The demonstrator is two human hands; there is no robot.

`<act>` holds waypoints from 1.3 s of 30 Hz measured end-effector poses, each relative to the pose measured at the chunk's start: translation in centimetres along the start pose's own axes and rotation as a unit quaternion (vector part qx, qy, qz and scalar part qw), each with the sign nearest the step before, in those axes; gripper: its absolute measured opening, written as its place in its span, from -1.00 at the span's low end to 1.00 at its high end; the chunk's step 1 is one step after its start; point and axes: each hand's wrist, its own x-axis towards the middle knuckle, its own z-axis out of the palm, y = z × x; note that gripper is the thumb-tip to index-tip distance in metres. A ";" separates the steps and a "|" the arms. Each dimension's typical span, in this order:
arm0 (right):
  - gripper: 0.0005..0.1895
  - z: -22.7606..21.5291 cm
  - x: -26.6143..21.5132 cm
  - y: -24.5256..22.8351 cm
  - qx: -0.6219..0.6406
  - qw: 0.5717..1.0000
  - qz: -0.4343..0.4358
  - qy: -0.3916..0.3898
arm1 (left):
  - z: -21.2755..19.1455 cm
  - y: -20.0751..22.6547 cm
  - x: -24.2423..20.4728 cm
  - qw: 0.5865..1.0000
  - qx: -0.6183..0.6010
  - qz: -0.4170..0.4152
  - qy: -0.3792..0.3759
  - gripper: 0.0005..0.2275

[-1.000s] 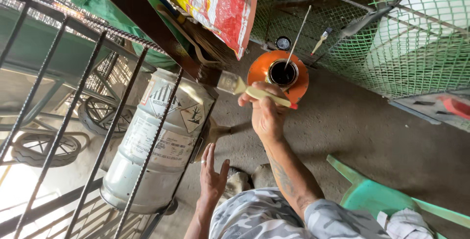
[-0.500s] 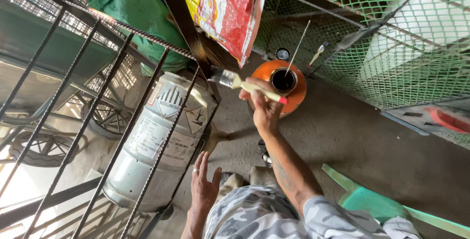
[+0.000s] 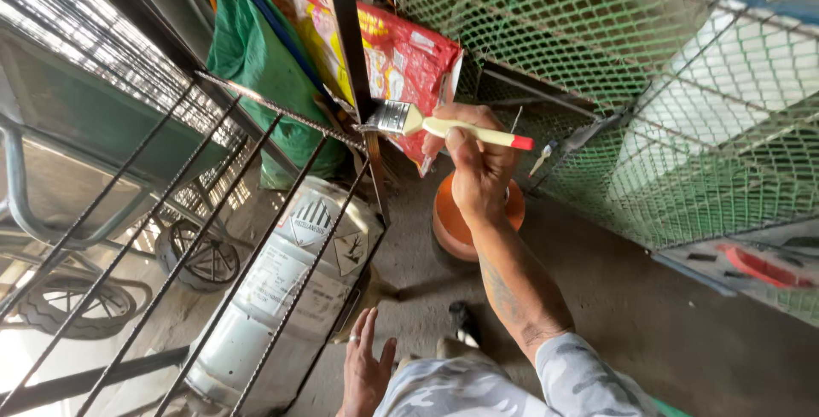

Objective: The person paints a metal rack with a brush, repeatedly dipping the brush into a paint can and applying paint to the bars. The person also adjusts the position of the metal rack during the process.

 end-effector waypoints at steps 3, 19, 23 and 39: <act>-0.80 0.5 2.1 -1.2 0.017 1.000 -0.025 0.009 | 0.1 -0.3 0.6 1.000 0.011 -0.003 0.003 -0.38; -0.78 2.0 9.3 -4.6 0.109 0.981 -0.158 0.014 | 5.1 -7.3 1.0 0.998 0.034 -0.043 -0.036 -0.34; -0.81 2.0 8.8 -3.7 0.151 0.972 -0.172 0.052 | 5.4 -7.0 1.0 0.998 0.026 -0.053 -0.024 -0.35; -0.70 1.3 3.5 -0.4 0.212 0.969 -0.108 0.070 | 2.2 -2.2 -0.6 0.996 0.043 -0.081 -0.019 -0.39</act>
